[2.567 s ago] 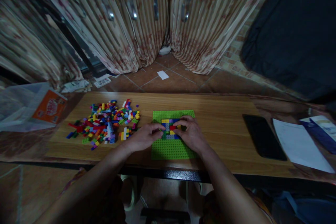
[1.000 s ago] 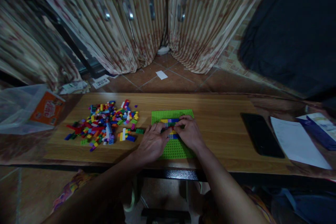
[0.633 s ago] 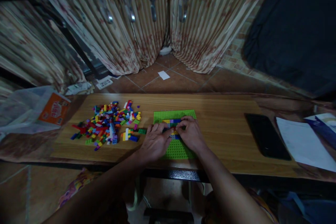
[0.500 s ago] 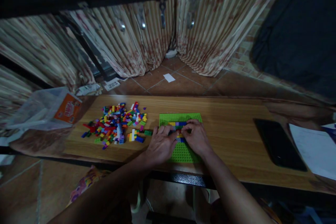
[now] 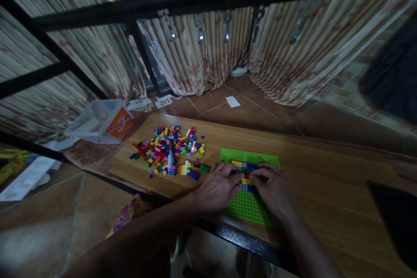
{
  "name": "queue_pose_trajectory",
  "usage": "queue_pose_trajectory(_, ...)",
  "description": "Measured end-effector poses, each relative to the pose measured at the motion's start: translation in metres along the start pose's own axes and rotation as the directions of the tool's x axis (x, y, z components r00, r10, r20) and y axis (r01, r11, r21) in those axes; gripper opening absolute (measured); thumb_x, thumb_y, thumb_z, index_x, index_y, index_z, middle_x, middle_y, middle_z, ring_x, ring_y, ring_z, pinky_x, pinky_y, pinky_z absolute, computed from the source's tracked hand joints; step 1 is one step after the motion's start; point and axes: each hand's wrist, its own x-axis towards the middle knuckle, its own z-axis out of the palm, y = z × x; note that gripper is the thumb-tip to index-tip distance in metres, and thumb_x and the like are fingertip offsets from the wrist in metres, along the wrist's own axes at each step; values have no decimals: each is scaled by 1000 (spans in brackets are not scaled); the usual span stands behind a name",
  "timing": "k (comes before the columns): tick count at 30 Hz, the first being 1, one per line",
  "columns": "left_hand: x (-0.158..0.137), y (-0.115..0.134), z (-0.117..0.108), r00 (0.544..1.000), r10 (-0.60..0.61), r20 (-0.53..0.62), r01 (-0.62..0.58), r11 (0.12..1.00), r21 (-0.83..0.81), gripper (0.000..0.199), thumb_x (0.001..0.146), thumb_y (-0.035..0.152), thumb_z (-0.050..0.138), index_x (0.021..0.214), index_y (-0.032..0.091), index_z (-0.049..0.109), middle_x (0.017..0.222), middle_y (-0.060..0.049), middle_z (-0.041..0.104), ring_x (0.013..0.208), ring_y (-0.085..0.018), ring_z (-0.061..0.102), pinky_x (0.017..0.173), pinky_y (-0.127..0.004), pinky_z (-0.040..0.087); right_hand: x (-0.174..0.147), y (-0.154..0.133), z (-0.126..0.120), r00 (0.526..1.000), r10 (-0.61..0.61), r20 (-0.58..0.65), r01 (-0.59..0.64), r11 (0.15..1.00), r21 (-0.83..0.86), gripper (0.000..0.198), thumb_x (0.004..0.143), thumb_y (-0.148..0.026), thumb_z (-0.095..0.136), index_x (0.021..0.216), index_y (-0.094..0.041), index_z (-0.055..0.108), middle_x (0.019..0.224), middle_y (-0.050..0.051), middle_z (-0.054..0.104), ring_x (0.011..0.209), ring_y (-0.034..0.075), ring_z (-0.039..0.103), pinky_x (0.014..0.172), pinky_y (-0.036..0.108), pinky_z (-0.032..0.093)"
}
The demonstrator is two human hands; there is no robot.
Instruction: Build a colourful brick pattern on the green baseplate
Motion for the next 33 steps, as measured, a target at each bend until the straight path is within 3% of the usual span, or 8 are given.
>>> queue_pose_trajectory(5, -1, -11, -8, 997, -39, -69, 38, 999, -16, 29, 92, 33, 47, 114, 20, 59, 111, -8, 56, 104, -23, 52, 91, -39, 44, -1, -4, -4, 999, 46, 21, -45, 999, -9, 31, 77, -49, 56, 78, -24, 73, 109, 7, 65, 100, 26, 61, 92, 44, 44)
queue_pose_trajectory(9, 1, -26, -18, 986, -134, -98, 134, 991, -7, 19, 89, 25, 48, 95, 18, 64, 101, -7, 60, 99, -22, 55, 90, -36, 46, 1, -5, -5, 998, 60, 22, -60, 998, -5, 31, 76, -51, 56, 77, -25, 73, 104, 5, 67, 97, 25, 62, 89, 40, 47)
queue_pose_trajectory(12, 2, -46, -29, 975, -196, -105, 197, 980, 5, 15, 85, 17, 50, 83, 17, 65, 92, -7, 63, 93, -20, 58, 88, -32, 48, 2, -6, -5, 997, 78, 10, -77, 997, -18, 31, 75, -52, 57, 77, -25, 73, 101, 5, 69, 94, 25, 63, 86, 40, 48)
queue_pose_trajectory(16, -2, -81, -49, 935, -334, -119, 337, 942, 0, 21, 81, 10, 49, 86, 16, 69, 91, -8, 67, 93, -19, 61, 89, -29, 48, 3, -8, -6, 995, 102, -5, -102, 995, -4, 32, 74, -53, 58, 77, -24, 73, 101, 5, 69, 94, 25, 64, 85, 40, 49)
queue_pose_trajectory(21, -12, -111, -71, 901, -433, 42, 435, 897, -82, 24, 77, 10, 52, 86, 17, 73, 86, -4, 72, 85, -17, 65, 78, -24, 49, 3, -10, -7, 991, 130, 5, -130, 991, -5, 32, 73, -52, 57, 77, -25, 72, 103, 5, 68, 96, 26, 63, 89, 41, 47)
queue_pose_trajectory(25, -14, -108, -74, 913, -367, 175, 385, 920, -78, 18, 78, 19, 56, 79, 18, 74, 79, -3, 72, 78, -16, 65, 68, -22, 47, 4, -12, -7, 992, 127, 17, -126, 991, -34, 32, 75, -51, 55, 79, -25, 72, 102, 5, 68, 95, 25, 63, 88, 41, 47)
queue_pose_trajectory(30, -11, -93, -66, 841, -504, 199, 494, 864, 99, 28, 79, 42, 58, 84, 19, 74, 88, -8, 72, 87, -23, 66, 71, -28, 50, 3, -15, -5, 994, 109, -4, -109, 993, -54, 30, 75, -49, 55, 77, -24, 71, 101, 5, 68, 94, 24, 63, 87, 40, 48)
queue_pose_trajectory(33, -8, -86, -59, 823, -535, 188, 515, 844, 149, 30, 81, 42, 56, 87, 17, 73, 93, -10, 71, 93, -25, 66, 77, -30, 51, 3, -16, -5, 994, 112, 1, -112, 992, -51, 31, 75, -50, 55, 77, -24, 71, 102, 5, 68, 95, 25, 62, 88, 40, 47)
